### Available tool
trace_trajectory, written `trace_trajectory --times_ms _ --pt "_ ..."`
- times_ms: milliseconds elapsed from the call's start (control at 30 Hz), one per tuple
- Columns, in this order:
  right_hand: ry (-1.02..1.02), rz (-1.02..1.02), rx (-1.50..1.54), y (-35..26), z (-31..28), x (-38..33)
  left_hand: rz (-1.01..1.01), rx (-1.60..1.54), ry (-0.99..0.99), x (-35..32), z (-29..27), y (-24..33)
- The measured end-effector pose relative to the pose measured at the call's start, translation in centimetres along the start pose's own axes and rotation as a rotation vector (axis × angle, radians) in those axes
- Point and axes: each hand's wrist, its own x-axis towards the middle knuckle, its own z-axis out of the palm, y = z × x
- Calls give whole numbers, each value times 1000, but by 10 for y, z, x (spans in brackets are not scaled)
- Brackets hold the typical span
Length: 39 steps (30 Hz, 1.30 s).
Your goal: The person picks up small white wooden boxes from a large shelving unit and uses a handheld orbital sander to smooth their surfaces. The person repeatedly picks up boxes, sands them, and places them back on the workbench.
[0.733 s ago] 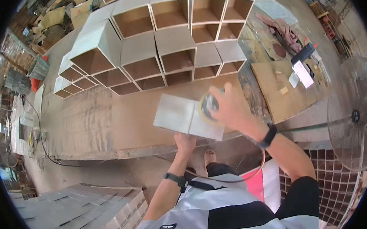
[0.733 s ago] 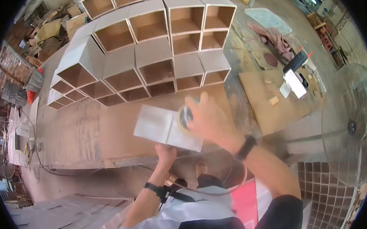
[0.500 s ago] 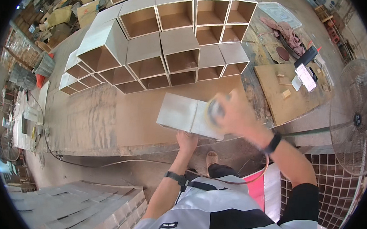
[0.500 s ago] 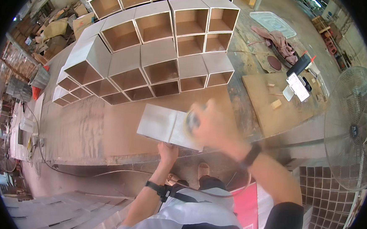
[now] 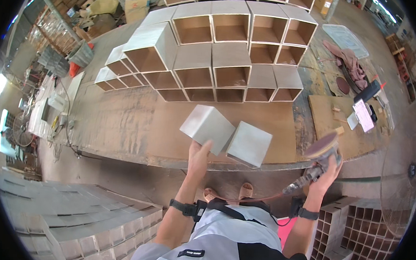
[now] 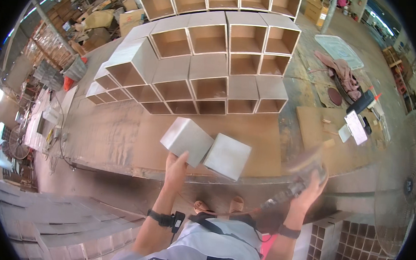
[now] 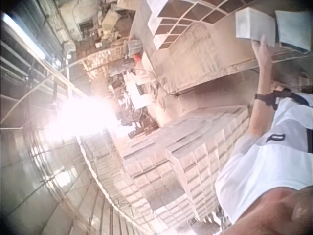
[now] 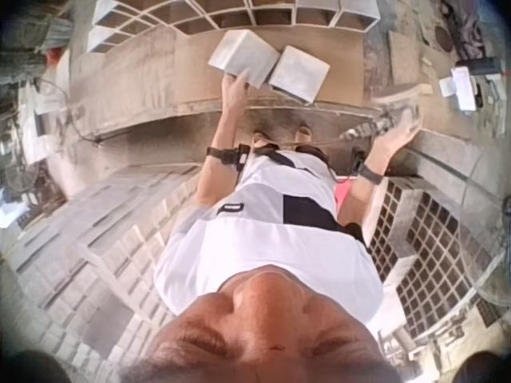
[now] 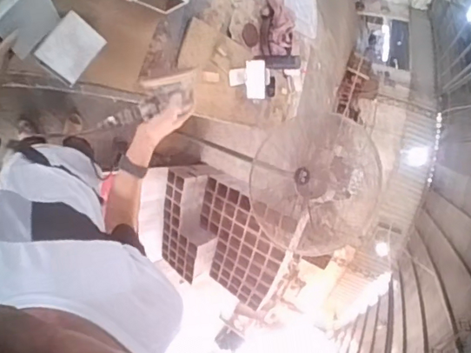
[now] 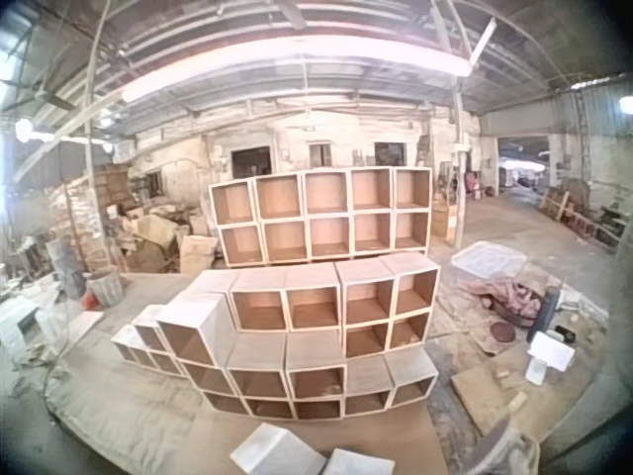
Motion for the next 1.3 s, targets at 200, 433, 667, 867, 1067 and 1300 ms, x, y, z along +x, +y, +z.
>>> trace_trajectory --times_ms 200,433,667,867,1067,1300 --pt "-80 224 334 5 -30 -6 -38 -451 172 17 0 -7" --pt "-91 253 525 32 -53 14 -39 326 343 -39 -17 -38" --pt "-188 299 600 24 -49 15 -305 263 -41 -39 76 -52" --pt "-215 342 712 35 -56 21 58 429 -155 -49 116 -65" --pt "-324 316 688 42 -69 36 546 1190 -304 -20 82 -158" --pt "-309 310 711 23 -55 23 508 1151 -235 -7 85 -138"
